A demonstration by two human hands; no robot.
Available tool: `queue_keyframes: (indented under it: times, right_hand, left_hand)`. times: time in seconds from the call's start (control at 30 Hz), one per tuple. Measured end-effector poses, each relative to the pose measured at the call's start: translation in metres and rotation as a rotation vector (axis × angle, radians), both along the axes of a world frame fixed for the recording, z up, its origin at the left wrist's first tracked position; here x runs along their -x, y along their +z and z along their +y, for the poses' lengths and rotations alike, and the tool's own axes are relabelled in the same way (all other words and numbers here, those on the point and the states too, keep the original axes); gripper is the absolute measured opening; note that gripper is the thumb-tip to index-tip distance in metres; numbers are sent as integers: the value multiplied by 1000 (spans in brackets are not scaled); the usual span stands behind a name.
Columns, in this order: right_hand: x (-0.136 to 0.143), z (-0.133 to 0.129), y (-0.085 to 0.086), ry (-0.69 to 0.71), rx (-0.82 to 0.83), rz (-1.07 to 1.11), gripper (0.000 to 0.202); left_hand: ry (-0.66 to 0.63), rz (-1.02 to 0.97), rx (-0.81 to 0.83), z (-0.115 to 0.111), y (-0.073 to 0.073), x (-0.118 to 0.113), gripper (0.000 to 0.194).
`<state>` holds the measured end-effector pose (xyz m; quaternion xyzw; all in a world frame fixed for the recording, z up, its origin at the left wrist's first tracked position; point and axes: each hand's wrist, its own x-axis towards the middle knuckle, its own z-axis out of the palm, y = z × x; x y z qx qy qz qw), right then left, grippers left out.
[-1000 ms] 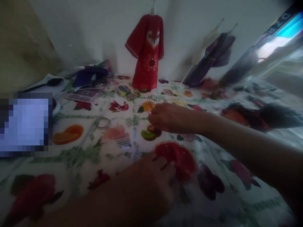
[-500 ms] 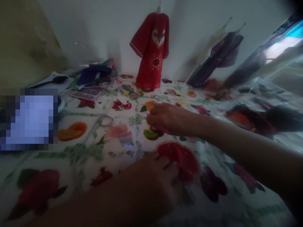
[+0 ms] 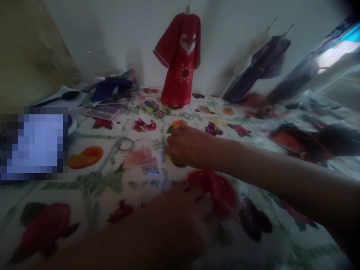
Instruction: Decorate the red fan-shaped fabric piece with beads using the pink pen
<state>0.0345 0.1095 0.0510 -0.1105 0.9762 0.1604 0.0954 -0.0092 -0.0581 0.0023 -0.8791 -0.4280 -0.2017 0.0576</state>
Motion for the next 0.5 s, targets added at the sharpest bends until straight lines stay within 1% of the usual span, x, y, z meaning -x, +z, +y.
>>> queue_keyframes:
  times: [0.1,0.23,0.37,0.5]
  right_hand:
    - [1,-1,-4,29,2,23,18]
    - [2,2,-4,8,31,1,14]
    - [-3,8,7,-36,82,-5,11]
    - [-18,18,22,-111,154,-37,15]
  left_hand:
    - [-5,11,-12,0,0,-1,11]
    - [8,0,-18,0,-3,-2,11]
    - [4,-7,-16,0,-4,-1,10]
    - [-4,15,-10,0,0,0,13]
